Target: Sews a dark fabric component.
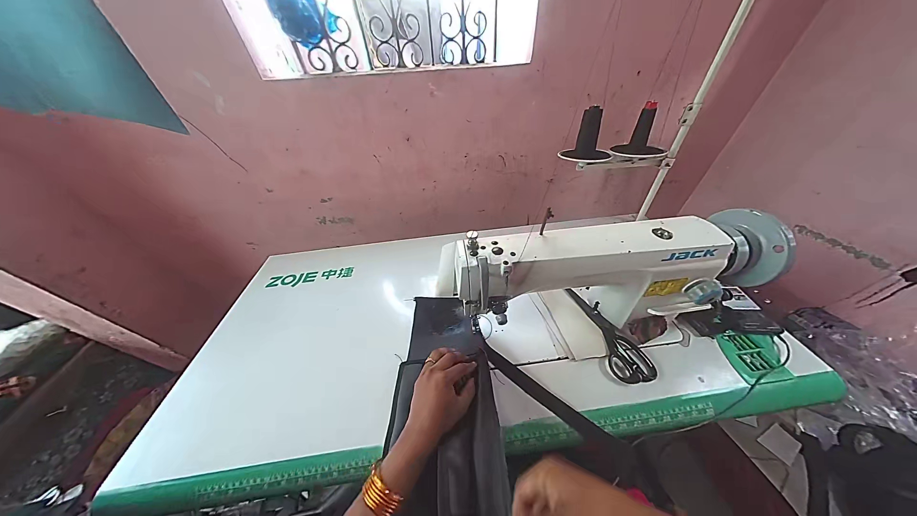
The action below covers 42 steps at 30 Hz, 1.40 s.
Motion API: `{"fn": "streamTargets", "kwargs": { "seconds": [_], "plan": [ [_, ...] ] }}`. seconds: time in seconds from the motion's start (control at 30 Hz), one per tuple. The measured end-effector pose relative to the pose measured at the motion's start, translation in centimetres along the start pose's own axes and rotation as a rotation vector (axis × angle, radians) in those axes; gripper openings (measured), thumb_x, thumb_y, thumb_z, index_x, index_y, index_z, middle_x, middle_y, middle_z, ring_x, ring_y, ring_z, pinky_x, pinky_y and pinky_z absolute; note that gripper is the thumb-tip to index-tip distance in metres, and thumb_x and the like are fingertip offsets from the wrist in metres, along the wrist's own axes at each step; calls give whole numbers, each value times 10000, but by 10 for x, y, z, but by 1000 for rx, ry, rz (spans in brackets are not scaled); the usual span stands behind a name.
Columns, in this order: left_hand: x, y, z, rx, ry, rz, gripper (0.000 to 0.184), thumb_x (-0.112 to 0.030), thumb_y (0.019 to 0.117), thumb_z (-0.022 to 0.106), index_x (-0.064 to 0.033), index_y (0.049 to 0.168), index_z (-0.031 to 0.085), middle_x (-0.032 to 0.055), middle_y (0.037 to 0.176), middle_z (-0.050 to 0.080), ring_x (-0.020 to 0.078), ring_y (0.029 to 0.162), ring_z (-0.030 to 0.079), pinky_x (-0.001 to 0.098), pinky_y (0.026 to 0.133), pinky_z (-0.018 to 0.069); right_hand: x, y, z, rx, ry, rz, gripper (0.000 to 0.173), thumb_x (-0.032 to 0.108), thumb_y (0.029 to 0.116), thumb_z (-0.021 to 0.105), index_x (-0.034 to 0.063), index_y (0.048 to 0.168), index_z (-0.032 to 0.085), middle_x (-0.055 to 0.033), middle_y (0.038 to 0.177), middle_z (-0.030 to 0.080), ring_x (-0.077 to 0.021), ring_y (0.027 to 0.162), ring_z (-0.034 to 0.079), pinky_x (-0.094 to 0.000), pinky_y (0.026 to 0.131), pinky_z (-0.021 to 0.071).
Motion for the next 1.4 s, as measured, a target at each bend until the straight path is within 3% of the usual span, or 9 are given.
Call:
{"fn": "streamTargets", "kwargs": {
  "seconds": [0.13, 0.2, 0.4, 0.53, 0.67, 0.8, 0.97, 1.17, 1.4],
  "plan": [
    [2, 2, -3, -23, -57, -12, 233, -153, 818, 687, -132, 1001, 830, 50, 1089, 779, 300, 1139, 694, 484, 961, 554, 26, 50, -109, -694, -756, -96, 392, 317, 970, 685, -47, 1106, 738, -247, 1055, 685, -428, 1051, 645, -545, 934, 524],
    [4, 11, -1, 129, -61, -102, 328, -145, 840, 692, -165, 1148, 805, 60, 1174, 752, 306, 1192, 657, 501, 983, 535, 15, 88, -114, -614, -650, 6, 333, 208, 968, 677, -56, 1170, 703, -246, 1203, 616, -394, 1189, 565, -485, 1036, 468],
    [0, 32, 15, 548, 91, -316, 305, -237, 1018, 540, -114, 1165, 776, 110, 1249, 702, 323, 1245, 606, 519, 1012, 482, -31, 89, -73, -710, 332, 4, 79, 36, 1006, 596, -16, 1036, 647, -73, 860, 652, -118, 773, 627, -289, 743, 531],
    [-12, 32, 22, 472, 210, -210, 336, -129, 1002, 523, -191, 1224, 767, 119, 1190, 716, 373, 1187, 626, 529, 890, 535, -16, 71, -69, -830, -90, -131, 330, 128, 980, 656, -25, 1272, 656, -97, 811, 739, -150, 645, 679, -313, 649, 567],
    [-13, 31, 31, 487, 240, -233, 343, -109, 963, 522, -158, 1185, 779, 119, 1203, 705, 367, 1217, 602, 528, 941, 511, 8, 64, -52, -941, -485, -325, 361, -28, 911, 586, -110, 1253, 668, -208, 966, 769, -318, 841, 774, -454, 778, 622],
    [-8, 27, 26, 279, 149, -211, 265, -291, 936, 634, -157, 1078, 813, 74, 1106, 737, 336, 1161, 633, 501, 961, 515, 8, 69, -43, -856, -708, -279, 391, -81, 814, 596, -99, 1188, 710, -213, 822, 734, -359, 712, 740, -476, 661, 609],
    [-13, 22, 20, 78, 65, 39, 211, -180, 908, 662, -138, 1047, 814, 50, 1283, 718, 332, 1198, 654, 504, 962, 549, 8, 66, -42, -860, -747, -326, 300, -54, 786, 610, -84, 1054, 741, -187, 745, 706, -321, 642, 726, -443, 595, 601],
    [-10, 29, 27, 322, 66, 184, 282, -338, 976, 628, -130, 1016, 813, 36, 1211, 755, 310, 1223, 661, 568, 1040, 494, 9, 69, -40, -878, -641, -351, 207, -40, 808, 578, -68, 947, 730, -174, 724, 695, -313, 635, 716, -445, 587, 589],
    [-2, 35, 27, 415, 36, 164, 311, -365, 975, 639, -120, 1071, 804, 43, 1245, 744, 315, 1248, 646, 620, 1121, 393, 4, 70, -32, -732, -424, -93, 304, 17, 973, 560, -135, 1215, 664, -261, 944, 742, -403, 872, 746, -523, 812, 589]
  ]
}}
Point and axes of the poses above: each hand's wrist, its own y-axis towards the middle knuckle, its own z-axis out of the palm, x = y × z, the point moved 9 cm from there along y, towards the middle knuckle
